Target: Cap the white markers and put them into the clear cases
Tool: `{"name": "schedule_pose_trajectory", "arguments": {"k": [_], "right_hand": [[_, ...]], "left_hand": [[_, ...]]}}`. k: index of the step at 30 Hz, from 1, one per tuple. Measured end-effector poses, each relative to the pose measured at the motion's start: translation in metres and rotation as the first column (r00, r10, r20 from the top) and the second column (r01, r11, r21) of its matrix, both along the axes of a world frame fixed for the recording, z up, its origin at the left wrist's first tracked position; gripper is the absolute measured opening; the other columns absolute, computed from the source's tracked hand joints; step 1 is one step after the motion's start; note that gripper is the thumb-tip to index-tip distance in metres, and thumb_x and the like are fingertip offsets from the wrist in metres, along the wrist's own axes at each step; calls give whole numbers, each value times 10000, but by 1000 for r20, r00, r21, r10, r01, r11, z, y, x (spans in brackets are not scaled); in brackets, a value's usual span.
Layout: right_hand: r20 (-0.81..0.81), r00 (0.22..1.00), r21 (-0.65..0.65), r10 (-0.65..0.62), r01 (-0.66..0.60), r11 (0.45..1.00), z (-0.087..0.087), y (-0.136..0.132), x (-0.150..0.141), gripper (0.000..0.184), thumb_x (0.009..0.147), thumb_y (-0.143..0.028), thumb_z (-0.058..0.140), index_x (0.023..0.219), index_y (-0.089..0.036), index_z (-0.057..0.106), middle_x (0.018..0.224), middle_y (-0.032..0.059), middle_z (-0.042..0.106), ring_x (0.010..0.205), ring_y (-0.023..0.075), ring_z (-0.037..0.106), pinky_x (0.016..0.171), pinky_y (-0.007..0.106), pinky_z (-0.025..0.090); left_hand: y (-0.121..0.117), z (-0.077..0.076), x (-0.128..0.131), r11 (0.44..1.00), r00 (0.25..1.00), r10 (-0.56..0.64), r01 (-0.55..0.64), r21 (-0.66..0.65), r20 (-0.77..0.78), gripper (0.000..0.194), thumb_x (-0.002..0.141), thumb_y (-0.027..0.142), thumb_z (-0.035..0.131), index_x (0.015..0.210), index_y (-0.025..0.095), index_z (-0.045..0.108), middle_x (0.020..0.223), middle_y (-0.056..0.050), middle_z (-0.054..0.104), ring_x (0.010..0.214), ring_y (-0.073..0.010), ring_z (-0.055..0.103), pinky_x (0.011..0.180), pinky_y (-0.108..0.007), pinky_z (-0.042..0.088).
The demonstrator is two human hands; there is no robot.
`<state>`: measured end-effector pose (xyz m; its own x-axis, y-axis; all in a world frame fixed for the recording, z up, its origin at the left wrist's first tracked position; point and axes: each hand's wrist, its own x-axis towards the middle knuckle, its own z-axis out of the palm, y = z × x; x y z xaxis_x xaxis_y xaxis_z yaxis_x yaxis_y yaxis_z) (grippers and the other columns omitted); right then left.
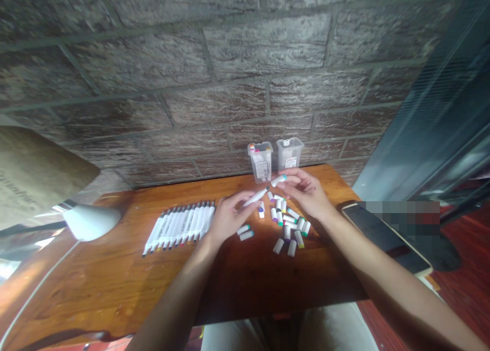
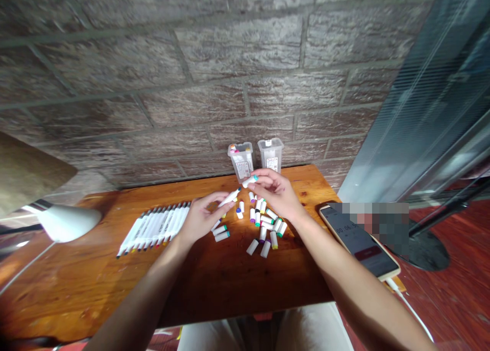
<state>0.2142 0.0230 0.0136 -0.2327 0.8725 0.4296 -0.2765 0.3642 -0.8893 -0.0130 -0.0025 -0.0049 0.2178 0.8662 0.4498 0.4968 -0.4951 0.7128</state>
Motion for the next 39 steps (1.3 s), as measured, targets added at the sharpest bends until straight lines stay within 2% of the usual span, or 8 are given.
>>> {"name": "schedule_pose_trajectory", "arguments": {"k": [4,10,15,22,27,30,35,39], "right_hand": [[30,999,8,46,-46,999,-5,1,-2,266,817,-321,757,1052,-245,658,966,8,764,721,126,665,613,246,528],[96,995,38,-13,9,999,-3,3,2,336,813,-378,748,1091,-230,630,959,32,765,680,135,657,592,265,533],[144,989,42,39,-45,998,-5,-1,0,327,836,-368,723,1124,-232,648,953,26,762,741,142,687,636,261,550],[314,948,142,-53,8,990,-11,-4,-4,353,858,-368,697,1170,-204,694,941,49,772,606,117,644,580,252,522],[367,927,173,-78,15,985,-10,-2,2,362,845,-380,713,1154,-192,730,876,42,782,654,147,678,604,264,540],[464,876,284,-130,-8,959,-7,-2,8,323,860,-377,703,1135,-215,751,968,43,790,737,174,718,670,280,562],[571,788,485,-230,-98,869,2,-6,12,280,911,-352,650,1162,-273,748,942,13,792,750,192,734,711,284,564],[580,770,521,-265,-101,847,5,-6,11,293,934,-344,619,1188,-259,736,889,11,789,668,176,713,673,273,545]], "left_hand": [[-1,0,1,1000,999,-6,7,22,-37,243,869,383,674,1052,229,723,1047,-29,766,949,-192,704,882,-265,505],[-1,0,1,998,998,41,-38,54,-46,255,855,398,685,1047,236,730,1017,-35,773,914,-202,716,857,-277,527],[0,-2,2,995,997,66,-62,82,-40,254,849,404,694,1041,243,734,997,-32,774,886,-197,716,848,-276,535],[0,-2,1,993,996,55,-48,110,-63,255,856,398,692,1055,243,734,993,-43,766,872,-194,709,800,-268,531],[0,-2,0,993,994,3,11,117,-112,250,880,384,667,1076,242,730,1016,-62,760,883,-204,700,790,-281,526],[1,-3,-2,989,985,-47,70,130,-167,228,895,370,651,1072,249,731,1011,-62,761,896,-211,690,810,-297,514],[1,-5,-4,983,977,-101,128,135,-190,213,916,347,627,1088,269,725,1024,-54,759,934,-215,687,843,-309,502],[-2,-3,-3,982,978,-77,108,154,-194,244,917,343,625,1123,258,723,1026,-71,755,912,-220,683,829,-316,502]]}}
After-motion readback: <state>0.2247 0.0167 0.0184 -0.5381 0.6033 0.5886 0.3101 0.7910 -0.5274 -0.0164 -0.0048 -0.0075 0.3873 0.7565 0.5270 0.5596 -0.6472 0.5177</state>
